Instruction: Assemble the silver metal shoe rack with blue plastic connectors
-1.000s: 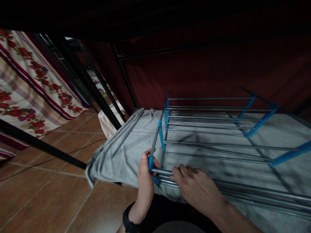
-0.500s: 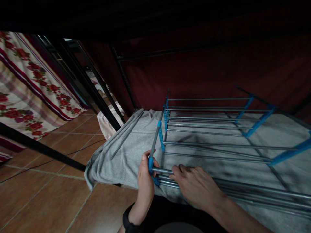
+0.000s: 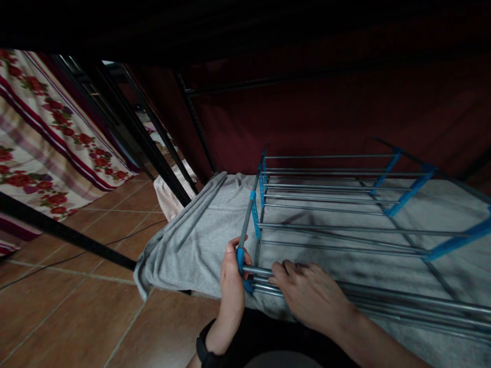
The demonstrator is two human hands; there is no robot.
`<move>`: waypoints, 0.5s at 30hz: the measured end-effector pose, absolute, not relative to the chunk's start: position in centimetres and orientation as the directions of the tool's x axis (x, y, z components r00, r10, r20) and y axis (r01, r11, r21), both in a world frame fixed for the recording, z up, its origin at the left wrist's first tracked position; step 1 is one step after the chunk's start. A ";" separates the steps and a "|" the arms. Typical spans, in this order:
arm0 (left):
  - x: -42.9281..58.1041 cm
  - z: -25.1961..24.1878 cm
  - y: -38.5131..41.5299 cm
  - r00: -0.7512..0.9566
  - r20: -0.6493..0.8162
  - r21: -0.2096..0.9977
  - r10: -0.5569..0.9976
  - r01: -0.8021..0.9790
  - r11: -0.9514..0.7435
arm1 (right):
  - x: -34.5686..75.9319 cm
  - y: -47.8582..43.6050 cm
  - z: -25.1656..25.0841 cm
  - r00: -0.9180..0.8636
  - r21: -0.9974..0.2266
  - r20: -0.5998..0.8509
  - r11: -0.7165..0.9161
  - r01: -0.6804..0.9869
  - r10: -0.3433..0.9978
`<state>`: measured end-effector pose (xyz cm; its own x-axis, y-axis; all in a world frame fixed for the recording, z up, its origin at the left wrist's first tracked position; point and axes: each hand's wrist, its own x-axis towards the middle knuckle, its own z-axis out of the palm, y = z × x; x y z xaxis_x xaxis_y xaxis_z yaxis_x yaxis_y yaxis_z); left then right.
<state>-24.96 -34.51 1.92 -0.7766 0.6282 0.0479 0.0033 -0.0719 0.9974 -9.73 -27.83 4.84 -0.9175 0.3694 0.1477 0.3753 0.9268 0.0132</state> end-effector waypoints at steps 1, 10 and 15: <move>-25.0 2.0 -34.5 -0.772 0.052 0.997 0.634 0.005 -0.075 | -9.7 -27.8 4.9 -0.918 0.013 0.149 0.928 0.373 0.367; -24.9 2.6 -34.8 -0.731 0.040 0.999 0.681 0.039 -0.016 | -9.6 -27.8 4.8 -0.918 0.013 0.176 0.932 0.363 0.356; -24.8 2.8 -34.8 -0.711 0.045 0.998 0.702 0.065 0.002 | -9.5 -27.8 4.9 -0.915 -0.004 0.177 0.930 0.368 0.363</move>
<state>-24.85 -34.84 2.84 -0.7111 0.7017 0.0449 0.0652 0.0023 0.9979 -9.51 -27.77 4.87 -0.9150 0.3628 0.1767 0.3678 0.9299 -0.0044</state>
